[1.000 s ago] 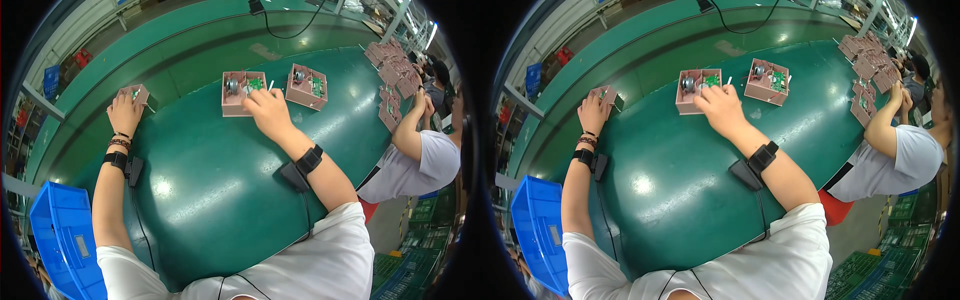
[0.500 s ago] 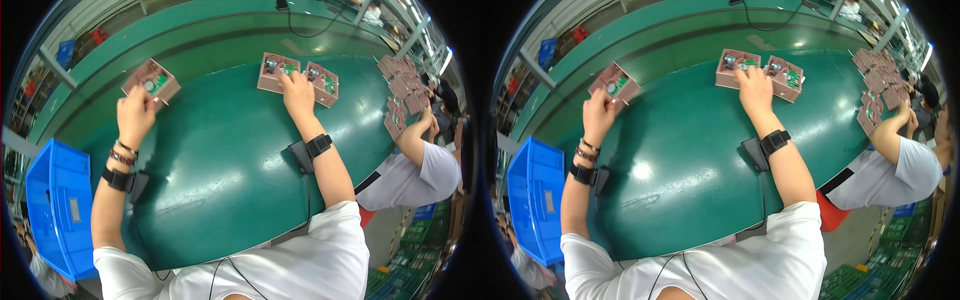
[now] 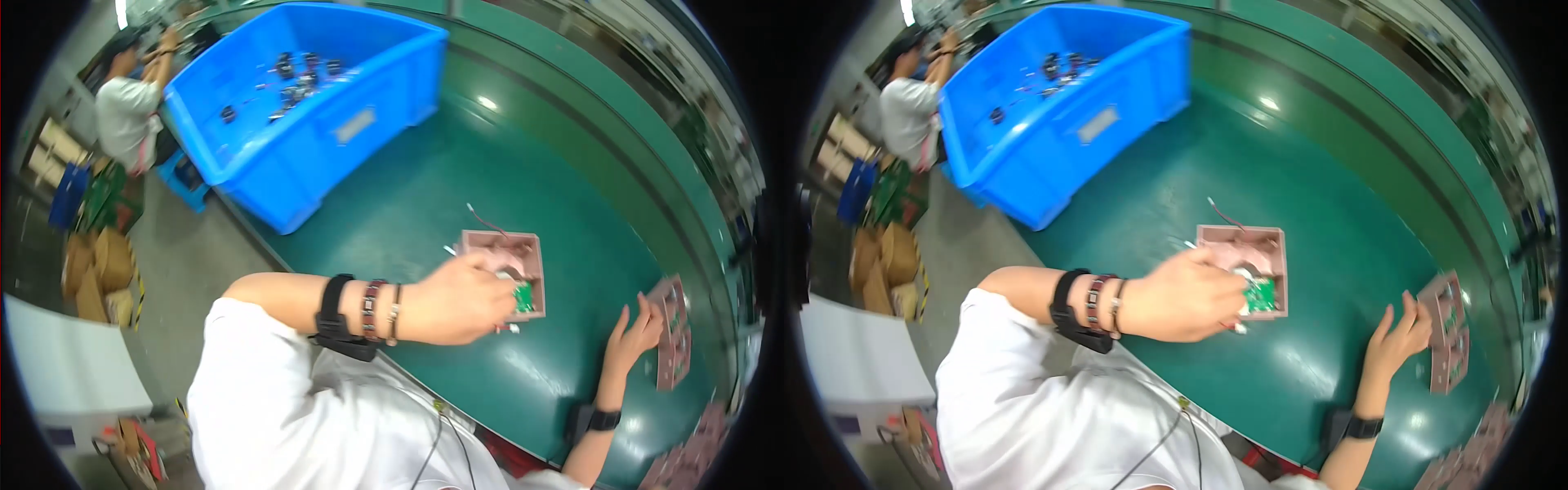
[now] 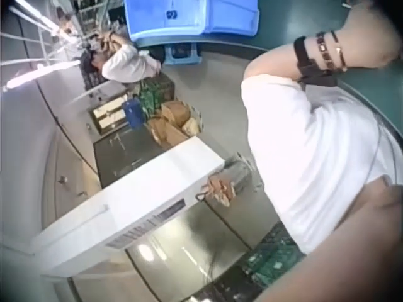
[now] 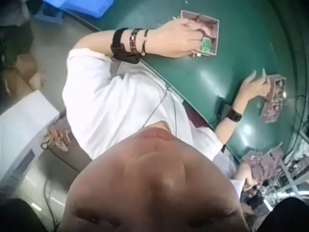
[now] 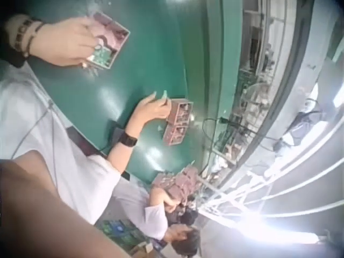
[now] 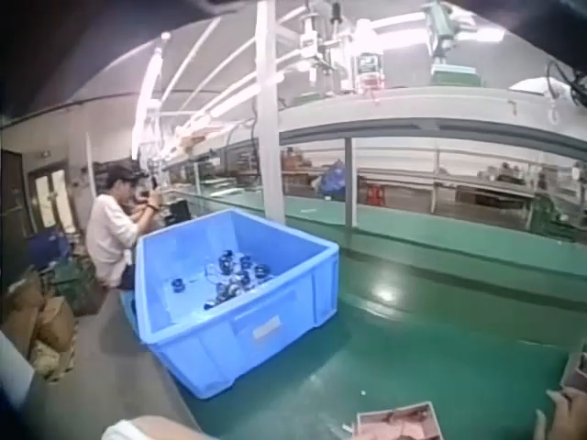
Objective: The person picks up a speaker from a blue bin, places it into a pink housing, and connects the wires to the circuit board by hand, repeating the process for a second unit.
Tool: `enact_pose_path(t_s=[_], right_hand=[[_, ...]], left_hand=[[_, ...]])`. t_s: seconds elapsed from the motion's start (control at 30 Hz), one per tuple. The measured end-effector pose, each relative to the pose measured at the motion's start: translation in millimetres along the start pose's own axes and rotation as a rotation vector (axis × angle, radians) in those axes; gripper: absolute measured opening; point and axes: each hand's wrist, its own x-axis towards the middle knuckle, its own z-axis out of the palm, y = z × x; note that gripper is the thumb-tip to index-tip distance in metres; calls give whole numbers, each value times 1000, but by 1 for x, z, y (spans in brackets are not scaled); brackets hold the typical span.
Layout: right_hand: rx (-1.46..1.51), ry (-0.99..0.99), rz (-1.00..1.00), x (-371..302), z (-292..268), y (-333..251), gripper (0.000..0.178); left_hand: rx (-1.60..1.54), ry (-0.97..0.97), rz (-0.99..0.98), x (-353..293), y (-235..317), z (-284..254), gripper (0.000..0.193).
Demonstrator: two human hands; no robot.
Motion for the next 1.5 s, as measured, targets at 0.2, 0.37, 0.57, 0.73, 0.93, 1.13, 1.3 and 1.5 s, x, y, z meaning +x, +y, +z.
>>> enact_pose_path(t_s=[0.2, 0.37, 0.57, 0.73, 0.93, 1.13, 1.3, 1.5], right_hand=[[597, -259, -278, 1, -23, -122, 37], [586, -273, -161, -5, -27, -112, 34], [585, -300, 75, 3, -17, -110, 22], [541, -331, 164, 15, -6, -115, 12], [691, -422, 249, 18, -2, -128, 7], [724, -434, 227, 16, -3, -130, 6], [712, -417, 254, 7, 5, -117, 6], [769, -459, 344, 7, 4, -117, 7]], left_hand=[[63, -21, -35, -10, -3, -89, 17], [576, 320, -278, 10, -125, -231, 11], [781, -1072, -1087, -106, -329, -331, 41], [295, -1197, -1190, -106, -348, -244, 68], [274, -852, -1283, -107, -347, -212, 90], [-28, -757, -1428, -137, -359, -217, 90], [87, -852, -1364, -130, -357, -217, 82], [153, -1161, -1430, -116, -358, -238, 70]])
